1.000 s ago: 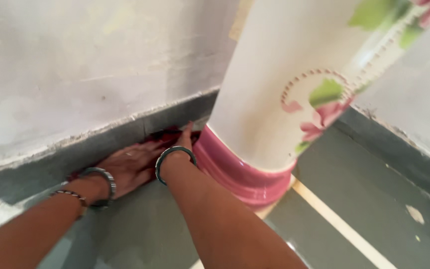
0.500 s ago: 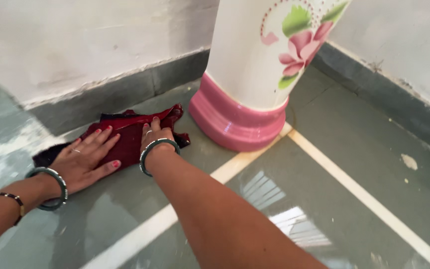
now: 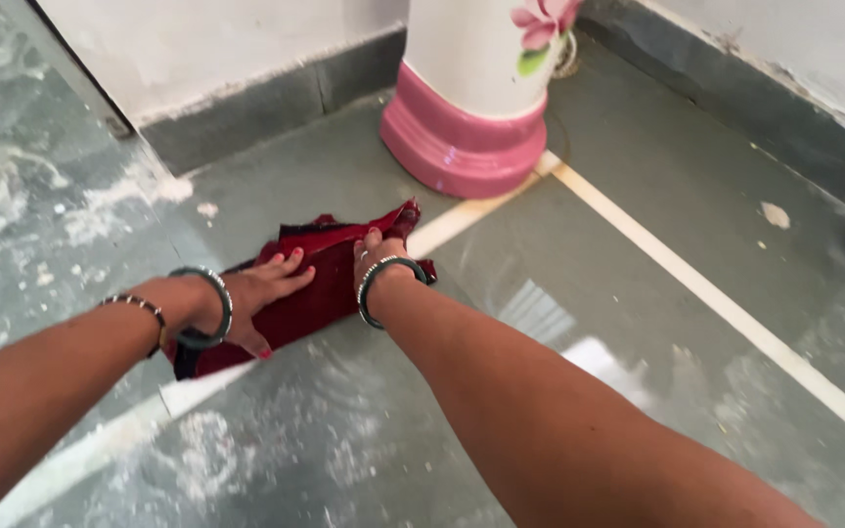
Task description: The person wipes the floor around a pink pedestal sink with a maroon cloth, then rinses the cloth under running water in the sink. After wringing it out, the person wipes the tiled wall above the sink and the sink basin itself.
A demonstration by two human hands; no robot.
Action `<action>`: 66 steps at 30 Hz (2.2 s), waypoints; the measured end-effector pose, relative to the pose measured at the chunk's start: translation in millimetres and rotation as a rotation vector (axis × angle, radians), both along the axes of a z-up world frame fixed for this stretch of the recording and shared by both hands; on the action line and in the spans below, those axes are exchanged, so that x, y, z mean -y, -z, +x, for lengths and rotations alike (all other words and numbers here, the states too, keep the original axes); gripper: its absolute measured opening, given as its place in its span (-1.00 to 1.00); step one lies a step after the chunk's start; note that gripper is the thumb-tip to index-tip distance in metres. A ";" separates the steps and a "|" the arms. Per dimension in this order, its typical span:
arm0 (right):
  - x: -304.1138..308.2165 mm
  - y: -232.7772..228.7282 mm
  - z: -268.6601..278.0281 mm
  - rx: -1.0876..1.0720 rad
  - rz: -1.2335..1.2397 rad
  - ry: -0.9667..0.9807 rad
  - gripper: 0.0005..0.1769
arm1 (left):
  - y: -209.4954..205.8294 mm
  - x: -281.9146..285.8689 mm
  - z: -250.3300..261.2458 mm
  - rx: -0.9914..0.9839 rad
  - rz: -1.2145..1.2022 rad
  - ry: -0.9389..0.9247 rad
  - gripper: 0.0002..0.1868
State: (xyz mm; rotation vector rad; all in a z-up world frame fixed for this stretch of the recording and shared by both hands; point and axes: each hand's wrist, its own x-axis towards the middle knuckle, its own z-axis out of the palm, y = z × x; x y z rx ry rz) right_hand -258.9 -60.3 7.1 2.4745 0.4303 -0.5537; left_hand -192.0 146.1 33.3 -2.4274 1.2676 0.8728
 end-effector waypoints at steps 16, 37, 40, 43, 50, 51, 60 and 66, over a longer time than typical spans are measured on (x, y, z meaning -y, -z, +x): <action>-16.1 31.5 -28.1 0.000 0.150 0.055 -0.63 | -43.8 32.0 -70.9 0.109 -0.057 -0.030 -0.01; -51.3 -19.0 -164.1 -0.241 0.437 0.304 -0.53 | -19.2 14.4 -112.3 -0.075 0.000 0.263 -0.58; -68.4 -15.6 -174.9 -0.254 0.514 0.338 -0.53 | -17.8 3.4 -110.9 -0.111 0.005 0.300 -0.61; -85.5 -9.6 -184.8 -0.258 0.605 0.356 -0.49 | -11.7 -3.0 -104.3 -0.147 0.077 0.362 -0.62; -134.7 9.8 -190.9 -0.229 1.090 0.380 -0.24 | -5.2 -23.9 -72.4 -0.151 0.544 0.211 -0.63; -135.2 6.2 -183.6 -0.257 1.151 0.398 -0.22 | -14.1 -31.2 -58.3 -0.191 0.534 0.167 -0.59; -80.1 -134.6 -107.4 -0.149 1.258 0.300 -0.31 | -139.4 -68.0 52.6 -0.360 0.297 -0.457 -0.68; -18.6 -241.5 -99.2 -0.052 1.147 0.183 -0.33 | -252.7 -61.9 33.3 -0.429 -0.125 -0.695 -0.76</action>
